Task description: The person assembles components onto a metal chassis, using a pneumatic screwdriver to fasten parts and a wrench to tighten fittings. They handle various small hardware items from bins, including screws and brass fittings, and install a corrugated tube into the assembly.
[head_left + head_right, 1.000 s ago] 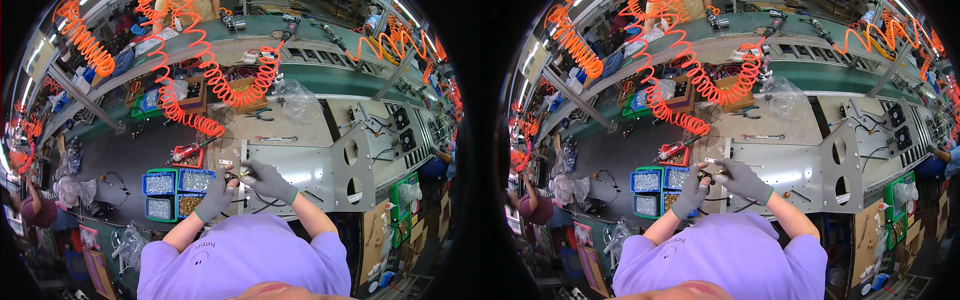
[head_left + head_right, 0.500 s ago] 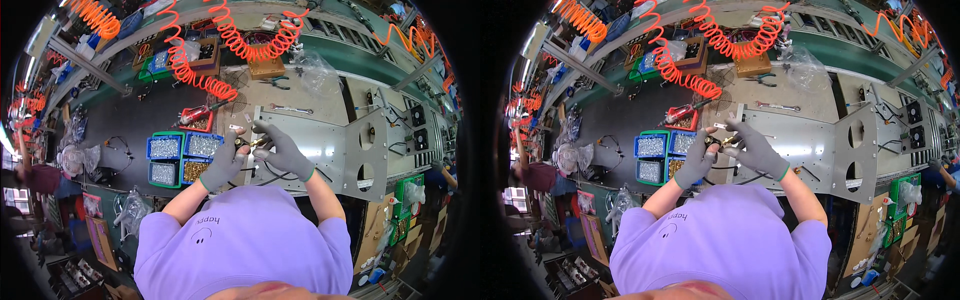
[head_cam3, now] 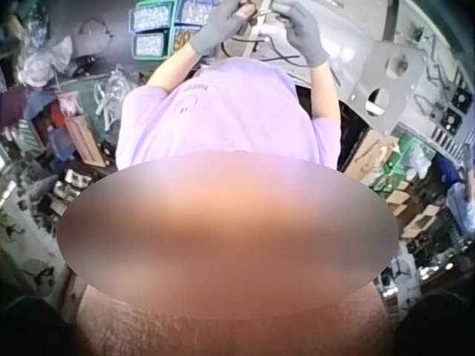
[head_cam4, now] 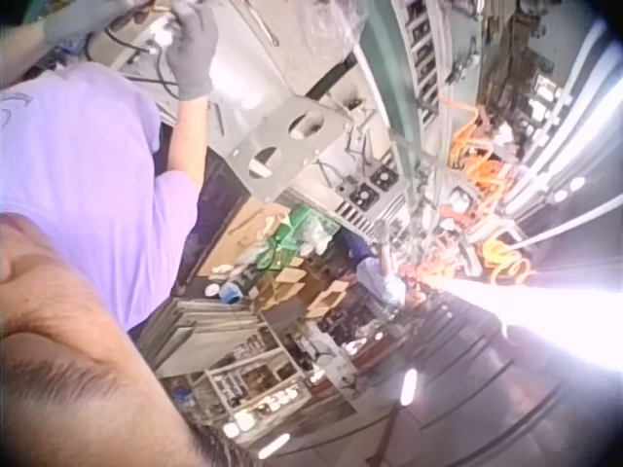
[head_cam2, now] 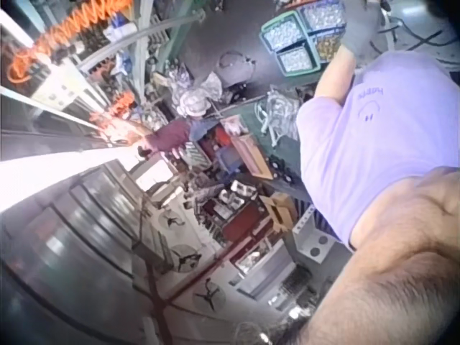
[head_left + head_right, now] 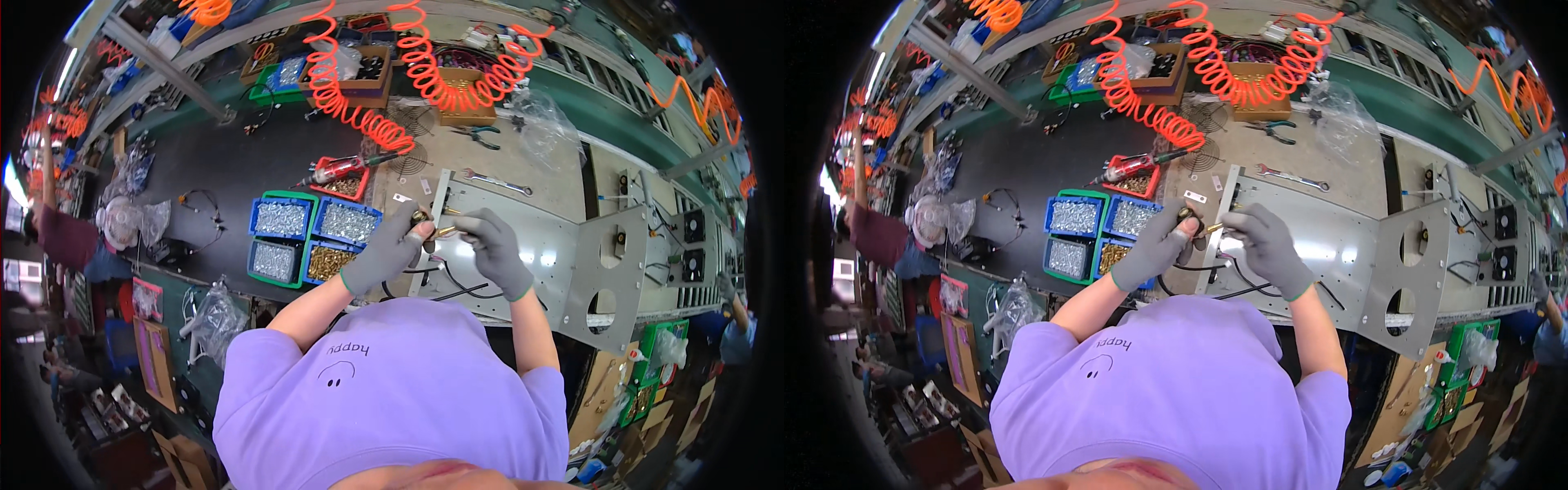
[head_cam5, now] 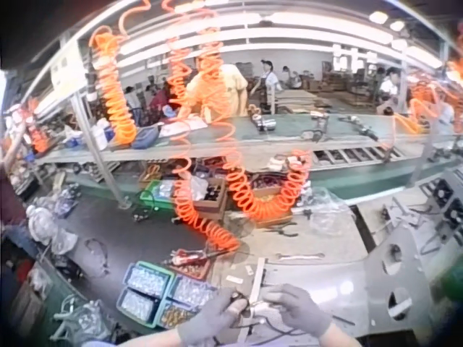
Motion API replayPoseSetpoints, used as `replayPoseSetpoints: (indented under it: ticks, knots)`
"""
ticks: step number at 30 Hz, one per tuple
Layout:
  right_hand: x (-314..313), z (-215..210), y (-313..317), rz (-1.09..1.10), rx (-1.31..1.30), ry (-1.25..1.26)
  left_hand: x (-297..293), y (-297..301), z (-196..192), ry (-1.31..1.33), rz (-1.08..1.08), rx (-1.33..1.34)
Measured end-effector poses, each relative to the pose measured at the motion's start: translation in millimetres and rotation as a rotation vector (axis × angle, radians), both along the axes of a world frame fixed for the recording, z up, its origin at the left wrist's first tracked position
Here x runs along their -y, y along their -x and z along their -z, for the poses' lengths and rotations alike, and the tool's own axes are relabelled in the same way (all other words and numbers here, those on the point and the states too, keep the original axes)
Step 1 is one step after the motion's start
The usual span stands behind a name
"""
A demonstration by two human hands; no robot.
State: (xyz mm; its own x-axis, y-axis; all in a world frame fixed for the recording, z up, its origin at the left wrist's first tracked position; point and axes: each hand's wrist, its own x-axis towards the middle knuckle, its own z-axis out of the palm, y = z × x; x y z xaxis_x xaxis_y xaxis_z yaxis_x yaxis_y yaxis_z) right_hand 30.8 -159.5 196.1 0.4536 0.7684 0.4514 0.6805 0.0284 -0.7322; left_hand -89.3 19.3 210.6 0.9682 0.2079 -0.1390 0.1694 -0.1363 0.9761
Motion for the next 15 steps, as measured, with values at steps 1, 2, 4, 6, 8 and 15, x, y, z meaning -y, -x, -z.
replayPoseSetpoints:
  ticks: [1, 2, 4, 6, 8, 15]
  knots:
    - [6, 1, -3, 0.0, -0.077, -0.042, -3, -2, -5, 0.058, -0.009, -0.081]
    - [13, 1, -4, 0.001, -0.156, -0.083, -8, -2, -8, 0.133, -0.038, -0.123]
    - [14, 3, 2, 0.083, -0.339, -0.143, -7, -7, -6, 0.07, -0.146, 0.085]
    - [7, 11, 11, 0.243, -0.547, -0.18, 8, -15, -14, 0.133, -0.234, 0.355]
    - [-8, 24, 27, 0.285, -0.775, -0.306, 29, -24, -19, 0.03, -0.26, 0.465]
    - [-28, 12, 55, 0.456, -0.767, -0.622, 66, -37, -1, -0.332, -0.17, 0.73]
